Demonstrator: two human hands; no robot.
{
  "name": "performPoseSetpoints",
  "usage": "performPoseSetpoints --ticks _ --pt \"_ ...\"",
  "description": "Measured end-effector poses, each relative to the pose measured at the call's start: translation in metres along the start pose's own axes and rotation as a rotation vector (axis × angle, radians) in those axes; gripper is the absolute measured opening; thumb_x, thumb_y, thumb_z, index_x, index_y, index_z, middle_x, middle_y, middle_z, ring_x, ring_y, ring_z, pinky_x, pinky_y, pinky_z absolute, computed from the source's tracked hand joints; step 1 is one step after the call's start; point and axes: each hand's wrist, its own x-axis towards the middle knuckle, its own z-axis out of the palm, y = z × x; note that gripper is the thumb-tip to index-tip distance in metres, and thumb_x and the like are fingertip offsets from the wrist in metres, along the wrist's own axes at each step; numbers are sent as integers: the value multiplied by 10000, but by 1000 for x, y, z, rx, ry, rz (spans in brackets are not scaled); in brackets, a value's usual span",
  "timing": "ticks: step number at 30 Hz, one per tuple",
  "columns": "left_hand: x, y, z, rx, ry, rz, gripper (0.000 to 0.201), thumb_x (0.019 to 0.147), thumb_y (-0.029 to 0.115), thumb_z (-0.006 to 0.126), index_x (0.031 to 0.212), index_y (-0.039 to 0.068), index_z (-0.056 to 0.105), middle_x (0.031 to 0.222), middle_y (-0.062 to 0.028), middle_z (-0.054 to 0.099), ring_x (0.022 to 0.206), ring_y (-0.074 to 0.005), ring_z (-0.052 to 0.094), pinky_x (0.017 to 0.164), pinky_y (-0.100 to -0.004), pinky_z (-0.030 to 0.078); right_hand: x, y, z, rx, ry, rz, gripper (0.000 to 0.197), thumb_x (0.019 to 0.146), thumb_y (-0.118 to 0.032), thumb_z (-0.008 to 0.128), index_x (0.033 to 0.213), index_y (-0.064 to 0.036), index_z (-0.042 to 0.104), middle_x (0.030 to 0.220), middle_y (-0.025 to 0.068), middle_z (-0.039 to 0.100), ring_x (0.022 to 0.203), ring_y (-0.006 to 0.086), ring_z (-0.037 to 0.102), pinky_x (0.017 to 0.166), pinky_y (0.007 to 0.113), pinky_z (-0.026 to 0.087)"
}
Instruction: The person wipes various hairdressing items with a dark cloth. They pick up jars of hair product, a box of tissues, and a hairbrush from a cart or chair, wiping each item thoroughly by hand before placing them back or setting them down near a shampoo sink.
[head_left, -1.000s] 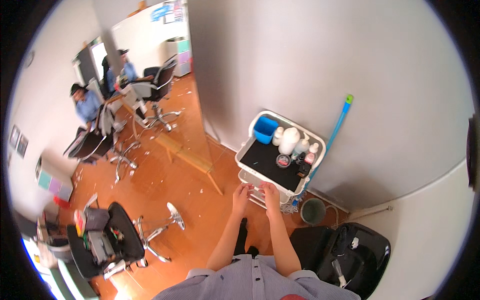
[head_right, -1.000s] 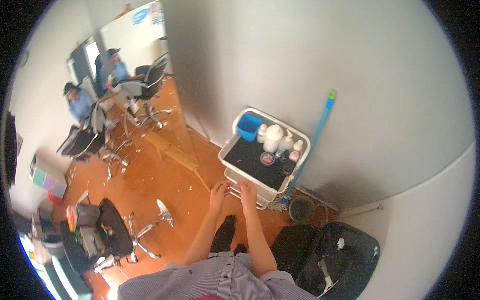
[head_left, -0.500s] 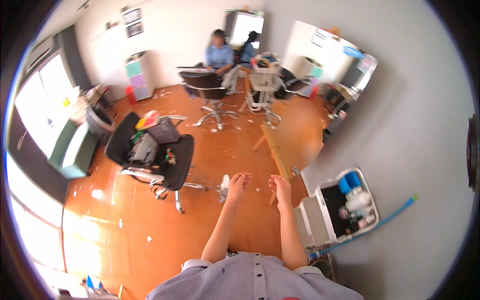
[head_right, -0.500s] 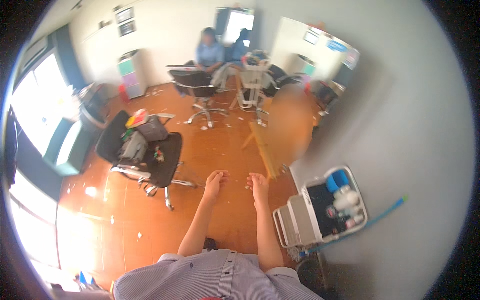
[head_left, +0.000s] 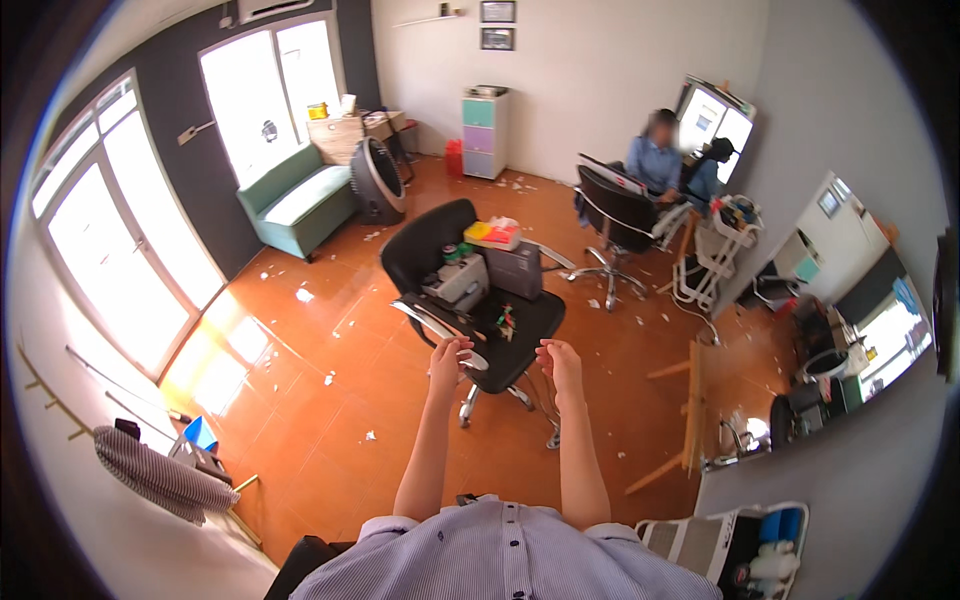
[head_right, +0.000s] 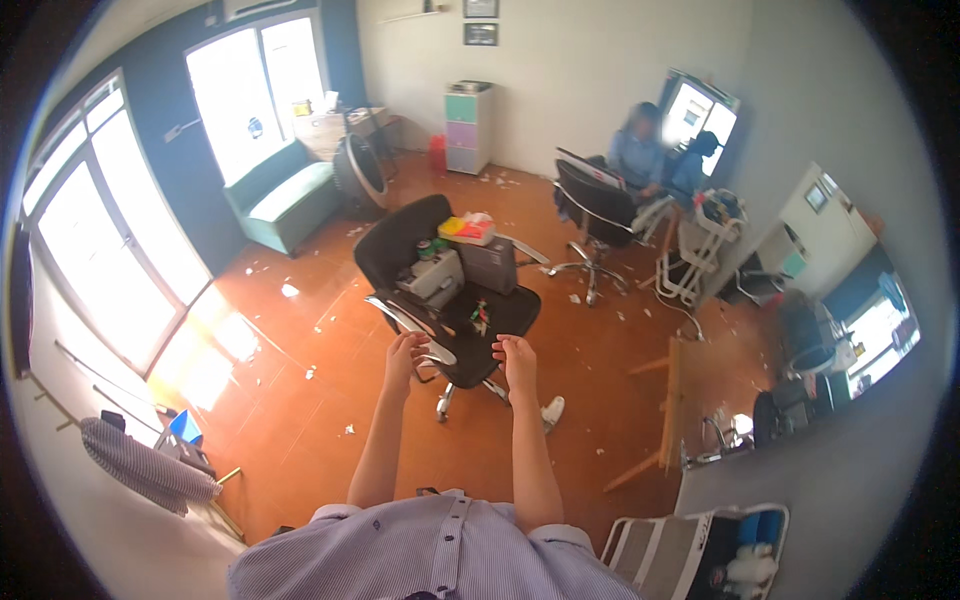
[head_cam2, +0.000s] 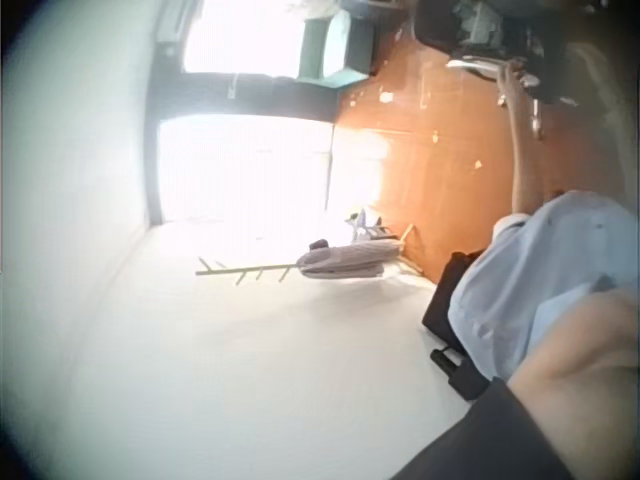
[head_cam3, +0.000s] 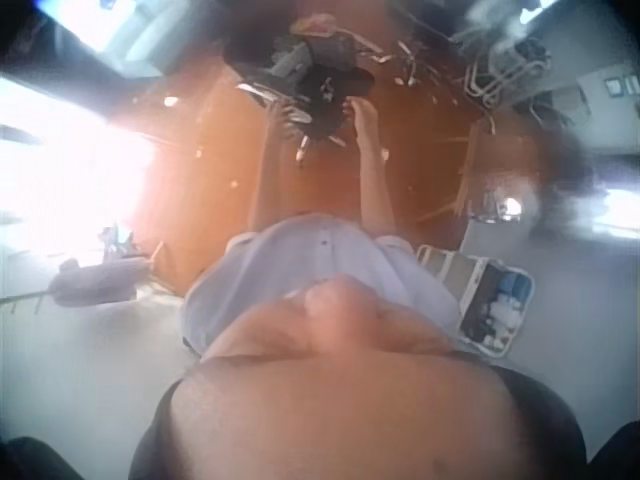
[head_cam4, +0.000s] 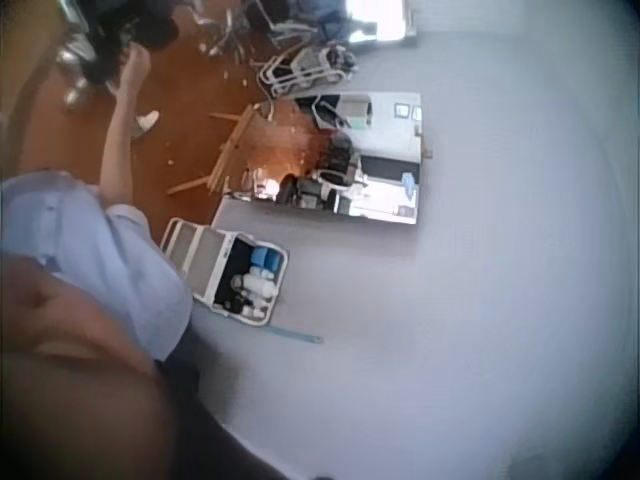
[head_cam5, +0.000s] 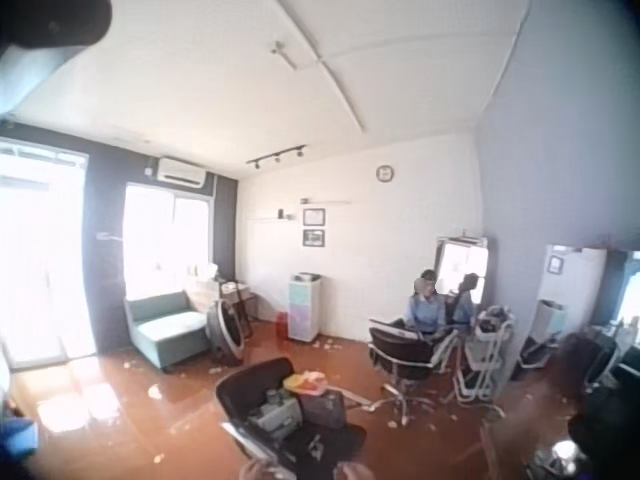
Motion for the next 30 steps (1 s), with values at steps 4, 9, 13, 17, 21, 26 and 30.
performPoseSetpoints --ticks 4,9,13,17,21,26,30 --pt "31 14 -39 34 101 50 271 902 224 397 1011 63 586 957 -41 629 830 -130 573 731 -287 432 38 12 58 -2 -138 7 213 884 -202 451 986 -90 602 882 21 632 778 103 583 677 247 441" --pt "67 10 -64 10 197 -23 274 898 221 392 1009 63 587 981 -60 629 843 -146 573 736 -286 428 83 24 102 -42 -241 95 213 887 -202 450 986 -86 598 894 26 631 786 108 584 687 251 443" --pt "111 -3 -74 -5 239 -49 277 891 222 394 1012 60 584 978 -64 629 852 -149 576 744 -290 433 133 39 123 -44 -285 139 209 885 -206 453 971 -96 608 876 14 633 760 100 587 668 250 446" --pt "175 -16 -69 -18 260 -83 272 884 220 406 1024 65 579 966 -57 629 851 -142 579 740 -284 438 205 52 134 -72 -272 163 209 879 -215 462 968 -100 612 856 10 635 738 93 586 638 239 443" --pt "251 -22 -61 -43 307 -105 246 885 211 413 1012 76 575 955 -45 632 794 -132 587 704 -274 451 283 66 150 -72 -292 212 201 871 -217 468 951 -105 615 847 6 634 720 98 588 623 247 443" --pt "361 -37 -47 -111 311 -126 237 878 197 415 1008 80 576 946 -48 632 764 -128 585 683 -267 459 391 79 181 -122 -349 242 197 867 -208 463 938 -101 613 838 16 631 715 102 586 625 257 443" --pt "446 -60 -36 -113 367 -201 187 875 159 433 970 64 562 862 -44 610 703 -110 560 568 -238 432 481 116 208 -263 -379 234 201 856 -210 479 939 -86 613 834 22 629 712 110 584 611 259 437"
